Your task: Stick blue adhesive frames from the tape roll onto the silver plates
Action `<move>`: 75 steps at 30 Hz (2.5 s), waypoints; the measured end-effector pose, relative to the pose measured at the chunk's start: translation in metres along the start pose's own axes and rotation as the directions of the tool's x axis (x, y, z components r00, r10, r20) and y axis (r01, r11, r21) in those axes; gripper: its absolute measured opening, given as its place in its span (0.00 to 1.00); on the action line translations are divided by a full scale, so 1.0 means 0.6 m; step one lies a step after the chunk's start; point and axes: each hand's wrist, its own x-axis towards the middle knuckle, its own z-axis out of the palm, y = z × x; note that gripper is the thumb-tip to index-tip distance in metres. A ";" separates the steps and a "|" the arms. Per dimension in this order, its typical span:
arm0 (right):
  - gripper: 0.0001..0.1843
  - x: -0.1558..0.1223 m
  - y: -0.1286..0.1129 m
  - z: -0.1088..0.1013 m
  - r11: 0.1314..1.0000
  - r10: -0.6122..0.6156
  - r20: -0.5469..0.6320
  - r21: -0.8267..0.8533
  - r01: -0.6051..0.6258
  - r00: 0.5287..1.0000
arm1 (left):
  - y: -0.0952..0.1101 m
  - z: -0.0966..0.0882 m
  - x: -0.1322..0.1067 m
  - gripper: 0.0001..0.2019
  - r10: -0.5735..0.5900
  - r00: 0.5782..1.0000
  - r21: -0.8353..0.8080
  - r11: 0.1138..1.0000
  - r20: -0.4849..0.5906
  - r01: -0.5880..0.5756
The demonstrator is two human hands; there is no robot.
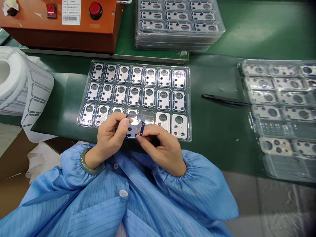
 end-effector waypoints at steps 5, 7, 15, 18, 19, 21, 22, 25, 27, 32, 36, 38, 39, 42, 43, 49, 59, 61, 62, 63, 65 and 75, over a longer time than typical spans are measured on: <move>0.05 0.000 0.005 0.001 0.999 -0.026 0.009 0.022 0.026 1.000 | 0.000 -0.001 0.001 0.08 0.051 0.999 -0.067 0.996 -0.002 -0.051; 0.06 0.000 0.006 0.002 0.998 -0.044 0.016 0.039 0.043 0.999 | -0.002 0.000 0.001 0.08 0.074 0.997 -0.076 0.994 -0.004 -0.074; 0.07 0.000 0.004 0.003 0.999 -0.033 0.050 0.039 0.032 0.998 | -0.013 0.002 -0.003 0.05 0.110 0.992 -0.014 0.994 -0.063 -0.111; 0.07 0.000 0.005 0.003 0.998 -0.050 0.052 0.047 0.048 0.997 | -0.013 0.002 -0.006 0.06 0.096 0.994 -0.058 0.993 -0.048 -0.099; 0.07 0.000 0.006 0.003 0.997 -0.056 0.052 0.050 0.053 0.997 | -0.012 0.002 -0.007 0.07 0.093 0.995 -0.072 0.993 -0.040 -0.096; 0.07 0.000 0.007 0.003 0.997 -0.064 0.061 0.054 0.061 0.996 | -0.011 0.002 -0.007 0.07 0.102 0.994 -0.082 0.991 -0.036 -0.104; 0.06 0.000 0.007 0.003 0.996 -0.068 0.070 0.055 0.064 0.995 | -0.010 0.002 -0.007 0.07 0.110 0.993 -0.076 0.991 -0.041 -0.113; 0.06 0.000 0.006 0.003 0.996 -0.083 0.090 0.049 0.079 0.992 | -0.008 0.003 -0.004 0.08 0.118 0.990 -0.015 0.993 -0.072 -0.119; 0.05 0.000 0.005 0.003 0.995 -0.100 0.098 0.039 0.096 0.990 | -0.005 0.003 -0.002 0.09 0.117 0.990 0.042 0.993 -0.083 -0.114; 0.03 -0.002 0.001 -0.001 0.990 -0.143 0.090 0.002 0.143 0.986 | -0.001 0.003 0.000 0.10 0.152 0.982 0.137 0.981 -0.109 -0.136; 0.07 -0.011 -0.001 0.001 0.972 -0.206 0.032 -0.112 0.208 0.978 | -0.001 0.003 0.001 0.10 0.159 0.978 0.186 0.973 -0.134 -0.133; 0.09 -0.018 0.000 0.004 0.953 -0.246 -0.005 -0.187 0.240 0.969 | -0.001 0.003 0.002 0.10 0.160 0.978 0.201 0.971 -0.135 -0.131; 0.09 -0.021 0.001 0.006 0.940 -0.267 -0.026 -0.225 0.255 0.963 | 0.000 0.003 0.002 0.10 0.160 0.978 0.205 0.970 -0.132 -0.131; 0.09 -0.026 0.006 0.011 0.894 -0.339 -0.088 -0.341 0.291 0.937 | 0.001 0.004 0.003 0.10 0.156 0.979 0.205 0.970 -0.129 -0.128; 0.10 -0.026 0.007 0.012 0.876 -0.365 -0.099 -0.374 0.306 0.926 | 0.001 0.004 0.003 0.10 0.152 0.980 0.204 0.971 -0.129 -0.124; 0.17 -0.034 0.014 0.025 0.835 -0.437 -0.178 -0.445 0.324 0.882 | -0.001 0.004 0.002 0.12 0.120 0.981 0.197 0.976 -0.153 -0.089; 0.08 -0.030 -0.014 0.024 0.982 -0.031 -0.152 -0.187 0.002 0.988 | -0.005 0.005 -0.002 0.14 0.018 0.977 0.078 0.997 -0.213 -0.001; 0.05 -0.026 -0.019 0.022 0.991 0.016 -0.104 -0.133 -0.029 0.994 | -0.004 0.005 -0.002 0.15 0.002 0.976 0.065 0.998 -0.216 0.012; 0.03 -0.024 -0.020 0.021 0.994 0.035 -0.086 -0.105 -0.044 0.996 | -0.003 0.005 -0.001 0.15 -0.002 0.976 0.061 0.998 -0.216 0.016; 0.03 -0.023 -0.021 0.021 0.995 0.056 -0.072 -0.075 -0.061 0.996 | -0.003 0.005 -0.001 0.15 -0.003 0.977 0.059 0.998 -0.214 0.016; 0.05 -0.022 -0.022 0.021 0.994 0.104 -0.043 -0.021 -0.105 0.994 | -0.002 0.005 0.000 0.15 0.005 0.979 0.060 0.998 -0.204 0.008; 0.07 -0.017 -0.024 0.022 0.958 0.244 -0.003 0.156 -0.240 0.970 | 0.002 0.002 0.005 0.13 0.060 0.993 0.057 0.997 -0.103 -0.054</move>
